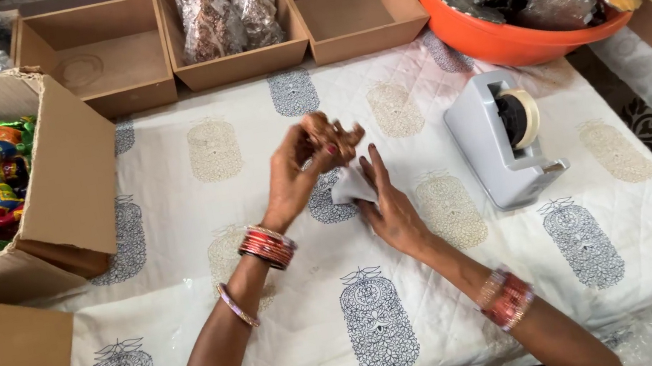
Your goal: The person wraps small figurines in bubble wrap and secures them with adhesive tape before placing them into cardboard boxes.
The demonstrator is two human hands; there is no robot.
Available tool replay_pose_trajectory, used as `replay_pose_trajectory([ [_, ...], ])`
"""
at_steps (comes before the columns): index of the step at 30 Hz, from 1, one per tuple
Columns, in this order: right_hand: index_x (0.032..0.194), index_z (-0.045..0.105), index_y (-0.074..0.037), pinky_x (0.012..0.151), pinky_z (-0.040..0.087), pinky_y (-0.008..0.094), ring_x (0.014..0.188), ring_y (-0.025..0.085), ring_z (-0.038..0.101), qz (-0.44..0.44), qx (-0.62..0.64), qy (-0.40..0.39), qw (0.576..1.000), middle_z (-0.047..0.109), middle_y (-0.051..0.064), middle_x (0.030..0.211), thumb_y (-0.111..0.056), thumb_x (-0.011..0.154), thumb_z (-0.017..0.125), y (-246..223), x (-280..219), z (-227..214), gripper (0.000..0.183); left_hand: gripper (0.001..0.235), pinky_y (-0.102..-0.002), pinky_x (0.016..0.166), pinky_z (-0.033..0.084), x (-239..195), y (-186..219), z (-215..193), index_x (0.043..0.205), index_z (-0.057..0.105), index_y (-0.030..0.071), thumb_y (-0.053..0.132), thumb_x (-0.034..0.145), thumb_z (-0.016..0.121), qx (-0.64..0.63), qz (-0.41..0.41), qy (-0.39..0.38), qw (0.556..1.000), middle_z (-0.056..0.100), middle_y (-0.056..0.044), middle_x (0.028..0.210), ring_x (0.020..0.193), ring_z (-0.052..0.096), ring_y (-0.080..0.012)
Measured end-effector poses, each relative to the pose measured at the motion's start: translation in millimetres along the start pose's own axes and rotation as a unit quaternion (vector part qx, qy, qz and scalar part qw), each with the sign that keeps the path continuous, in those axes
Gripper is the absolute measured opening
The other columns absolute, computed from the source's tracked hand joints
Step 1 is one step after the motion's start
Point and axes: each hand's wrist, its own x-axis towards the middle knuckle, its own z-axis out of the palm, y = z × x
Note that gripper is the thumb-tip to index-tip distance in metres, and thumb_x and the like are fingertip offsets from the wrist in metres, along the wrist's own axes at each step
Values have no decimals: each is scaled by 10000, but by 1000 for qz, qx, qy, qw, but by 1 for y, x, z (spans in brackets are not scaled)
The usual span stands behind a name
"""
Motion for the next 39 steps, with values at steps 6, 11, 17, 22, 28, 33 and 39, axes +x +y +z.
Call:
replay_pose_trajectory([
  [6, 1586, -82, -117, 1122, 411, 484, 1469, 368, 316, 155, 117, 34, 980, 40, 220, 1683, -22, 789, 662, -58, -3, -28, 1094, 419, -391, 916, 622, -16, 0, 7, 1305, 506, 23, 93, 936, 690, 166, -163, -38, 972, 736, -199, 1148, 1044, 753, -259],
  [11, 1591, 178, -53, 1215, 288, 491, 1505, 366, 329, 2, -2, 36, 999, 263, 253, 1641, -13, 881, 679, -44, -53, -67, 870, 591, -383, 978, 582, -19, -3, -1, 1390, 434, 46, 121, 886, 735, 148, -129, -69, 978, 706, -178, 1222, 1110, 728, -268],
  [17, 1371, 599, -71, 1145, 434, 410, 1314, 233, 576, 33, -183, 138, 973, 660, 145, 1363, -47, 902, 703, -34, -164, -177, 481, 745, -468, 1125, 451, -19, 26, 6, 1486, 389, 5, 154, 893, 815, 185, 74, 21, 980, 503, -201, 1479, 1376, 508, -330],
  [22, 1326, 644, -31, 1086, 519, 345, 1225, 222, 663, 143, -212, 336, 906, 700, 126, 1298, 19, 1000, 626, -9, -284, -269, 331, 428, -431, 1098, 502, -9, 80, 35, 1355, 573, 13, 40, 960, 734, 282, 198, -19, 939, 551, -164, 1396, 1343, 558, -322],
  [28, 1371, 624, -49, 941, 584, 359, 1135, 247, 685, 370, -183, 351, 840, 661, 140, 1351, -135, 1003, 627, -2, -343, -283, 378, 230, -274, 647, 587, -2, 85, 126, 1172, 660, 32, 20, 942, 645, 177, 77, -270, 943, 711, -138, 1098, 784, 745, -214],
  [33, 1433, 437, 172, 962, 467, 598, 1224, 566, 526, 222, -342, 37, 912, 473, 411, 1368, -309, 843, 824, 79, -373, -250, 854, 165, -311, 742, 627, -38, 69, 211, 1128, 668, 3, -32, 983, 598, 80, 240, -473, 844, 728, -158, 1046, 904, 729, -264],
  [39, 1119, 711, -13, 891, 656, 323, 1003, 230, 753, 369, -79, 250, 892, 757, 127, 1136, -63, 931, 672, 122, -426, -278, 198, 265, -347, 583, 536, -85, 69, 304, 1076, 608, -10, -154, 856, 576, 230, 219, -638, 701, 632, -167, 848, 688, 655, -268],
])
